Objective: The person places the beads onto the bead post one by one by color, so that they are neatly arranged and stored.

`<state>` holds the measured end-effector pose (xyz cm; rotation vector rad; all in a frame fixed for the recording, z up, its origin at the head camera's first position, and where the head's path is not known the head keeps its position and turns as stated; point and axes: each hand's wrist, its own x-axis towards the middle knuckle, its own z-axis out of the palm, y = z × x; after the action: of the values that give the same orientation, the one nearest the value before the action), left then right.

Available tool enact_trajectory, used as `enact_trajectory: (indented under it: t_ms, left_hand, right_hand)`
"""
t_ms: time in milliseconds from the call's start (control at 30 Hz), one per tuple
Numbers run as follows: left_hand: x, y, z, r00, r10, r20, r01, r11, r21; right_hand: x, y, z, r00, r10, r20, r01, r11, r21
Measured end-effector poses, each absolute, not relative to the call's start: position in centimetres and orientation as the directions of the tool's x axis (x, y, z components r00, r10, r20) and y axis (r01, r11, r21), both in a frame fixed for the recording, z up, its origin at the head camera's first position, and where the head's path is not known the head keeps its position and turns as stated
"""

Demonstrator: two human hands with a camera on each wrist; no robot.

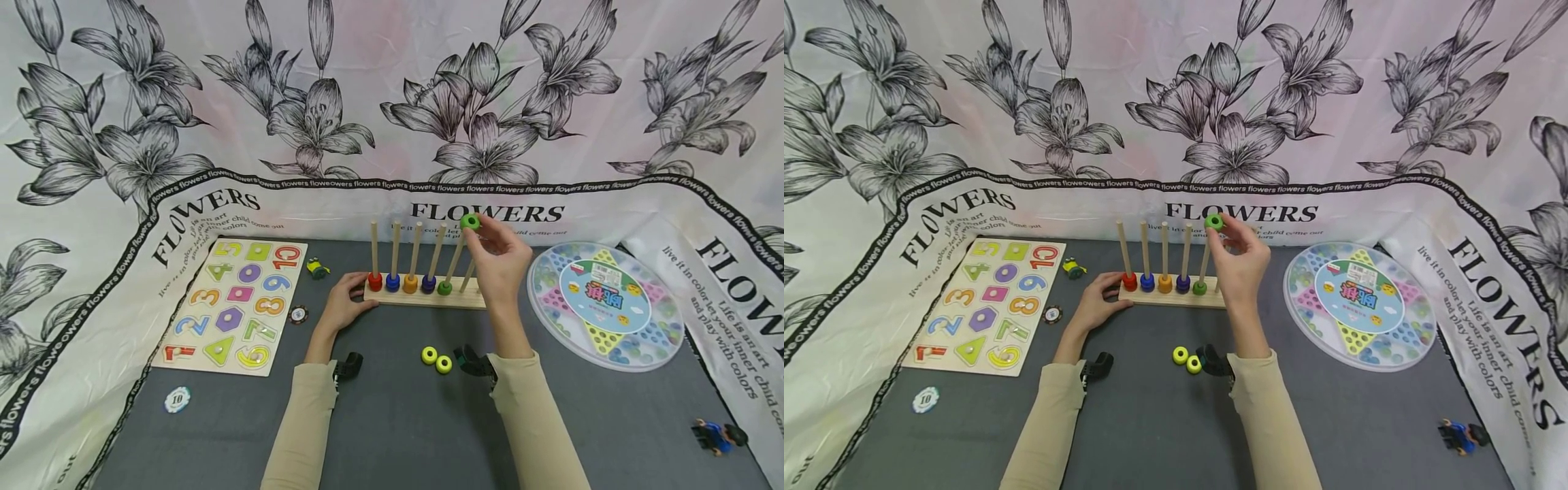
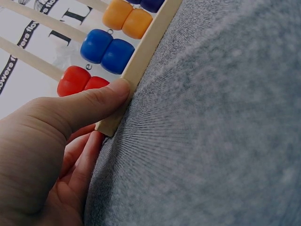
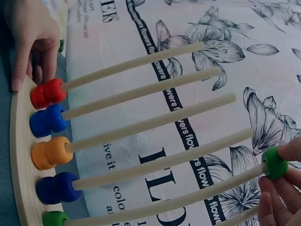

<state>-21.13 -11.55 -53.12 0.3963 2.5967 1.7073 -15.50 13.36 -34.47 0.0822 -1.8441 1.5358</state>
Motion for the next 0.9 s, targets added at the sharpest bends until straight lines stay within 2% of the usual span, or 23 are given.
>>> enact_trajectory:
  t_ms: [500,900]
  left_hand:
    - [-21.1,-11.5,-53.0,-0.966,0.219,0.140,0.214,0.368,0.905]
    - [-21.1,-11.5,-53.1,-0.967,0.217,0.132,0.206,0.369,0.906]
  right_hand:
    - [-15.5,12.4,-36.2,-0.744,0.425,0.516,-0.421,0.302,-0.855]
    - [-17.1,13.6,-44.0,-0.796,0.423,0.433,-0.308,0.333,-0.891]
